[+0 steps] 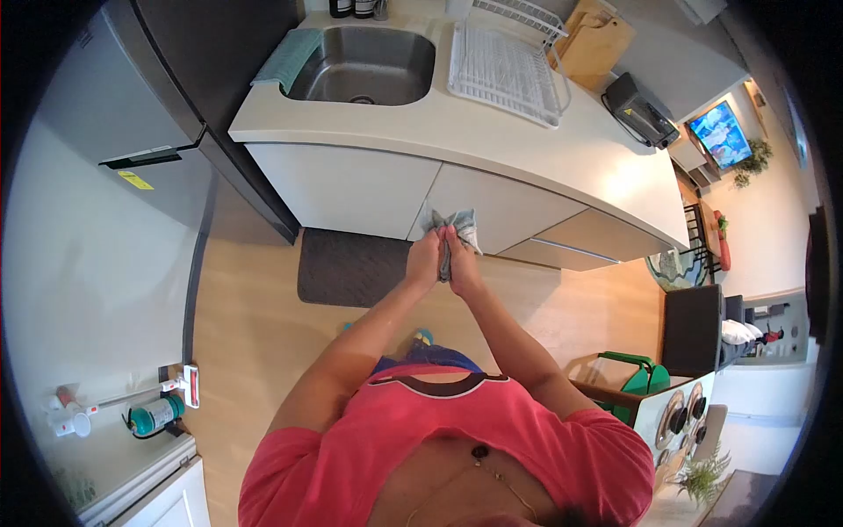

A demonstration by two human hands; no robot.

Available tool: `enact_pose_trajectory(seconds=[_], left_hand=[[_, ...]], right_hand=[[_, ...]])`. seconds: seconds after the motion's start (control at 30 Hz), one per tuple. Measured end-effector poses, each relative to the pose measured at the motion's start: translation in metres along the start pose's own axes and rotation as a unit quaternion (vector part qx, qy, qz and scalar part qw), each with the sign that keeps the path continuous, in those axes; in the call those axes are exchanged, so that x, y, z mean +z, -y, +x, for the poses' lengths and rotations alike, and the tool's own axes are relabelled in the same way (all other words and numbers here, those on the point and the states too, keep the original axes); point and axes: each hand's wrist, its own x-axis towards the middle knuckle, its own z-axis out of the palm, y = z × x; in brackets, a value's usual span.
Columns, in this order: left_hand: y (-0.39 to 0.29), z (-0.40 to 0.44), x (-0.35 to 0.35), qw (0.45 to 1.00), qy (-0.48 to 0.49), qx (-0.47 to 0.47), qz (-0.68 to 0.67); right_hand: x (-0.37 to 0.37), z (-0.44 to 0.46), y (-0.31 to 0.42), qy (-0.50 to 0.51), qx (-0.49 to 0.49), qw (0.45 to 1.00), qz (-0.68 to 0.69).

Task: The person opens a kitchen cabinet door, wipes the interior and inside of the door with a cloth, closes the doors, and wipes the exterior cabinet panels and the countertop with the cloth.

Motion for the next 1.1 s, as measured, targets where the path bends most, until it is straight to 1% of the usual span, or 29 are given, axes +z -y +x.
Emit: enact_pose_trajectory(seconds=[0.07, 0.1, 0.17, 0.23, 0.27, 0.3, 0.37, 0.43, 0.47, 0.5, 0.6, 0.67, 0.73, 0.77, 0.83, 0.87, 0.97, 1.0, 1.1], left_hand=[[-0.004, -0.009, -0.010, 0.998, -0.028, -0.005, 0.060], [-0.012, 0.011, 0.004, 0.990, -0.048, -0.001, 0.130], [-0.008, 0.036, -0.014, 0.964, -0.100, 0.034, 0.246], [0.007, 0.069, -0.026, 0.923, -0.174, 0.122, 0.320], [0.017, 0.082, -0.035, 0.896, -0.204, 0.163, 0.359], [0.021, 0.096, -0.041, 0.883, -0.202, 0.195, 0.377], [0.024, 0.125, -0.045, 0.856, -0.196, 0.254, 0.405], [0.029, 0.143, -0.038, 0.839, -0.203, 0.293, 0.411], [0.034, 0.153, -0.036, 0.828, -0.205, 0.316, 0.415], [0.042, 0.160, -0.032, 0.822, -0.233, 0.322, 0.408], [0.062, 0.181, -0.020, 0.801, -0.313, 0.343, 0.377], [0.070, 0.187, -0.019, 0.788, -0.347, 0.364, 0.354], [0.079, 0.199, -0.018, 0.745, -0.390, 0.422, 0.338], [0.084, 0.204, -0.018, 0.720, -0.414, 0.449, 0.330], [0.090, 0.211, -0.018, 0.698, -0.436, 0.466, 0.326], [0.092, 0.213, -0.018, 0.683, -0.448, 0.477, 0.323], [0.100, 0.221, -0.017, 0.628, -0.492, 0.517, 0.311], [0.101, 0.215, -0.016, 0.628, -0.498, 0.497, 0.331], [0.095, 0.187, -0.014, 0.644, -0.477, 0.504, 0.322]], right_hand=[[-0.003, -0.007, -0.008, -0.030, -0.106, 0.990, -0.092], [-0.033, 0.010, 0.000, -0.056, -0.172, 0.973, -0.144], [-0.060, 0.033, 0.011, -0.105, -0.328, 0.901, -0.263], [-0.079, 0.055, 0.047, -0.114, -0.340, 0.837, -0.413], [-0.079, 0.066, 0.057, -0.119, -0.337, 0.801, -0.481], [-0.079, 0.082, 0.061, -0.099, -0.390, 0.744, -0.533], [-0.081, 0.124, 0.066, -0.054, -0.481, 0.609, -0.629], [-0.078, 0.170, 0.056, 0.003, -0.521, 0.531, -0.668], [-0.074, 0.180, 0.047, -0.020, -0.524, 0.529, -0.667], [-0.068, 0.186, 0.040, -0.044, -0.526, 0.528, -0.665], [-0.053, 0.202, 0.022, -0.143, -0.556, 0.571, -0.588], [-0.059, 0.198, 0.015, -0.132, -0.583, 0.572, -0.562], [-0.064, 0.193, 0.009, -0.121, -0.619, 0.560, -0.537], [-0.074, 0.181, 0.002, -0.111, -0.635, 0.550, -0.530], [-0.099, 0.154, -0.010, -0.059, -0.703, 0.517, -0.485], [-0.114, 0.136, -0.017, -0.044, -0.721, 0.504, -0.474], [-0.169, 0.101, -0.047, -0.067, -0.764, 0.470, -0.438], [-0.188, 0.088, -0.055, -0.086, -0.769, 0.466, -0.428], [-0.243, 0.047, -0.073, -0.157, -0.775, 0.463, -0.400]])
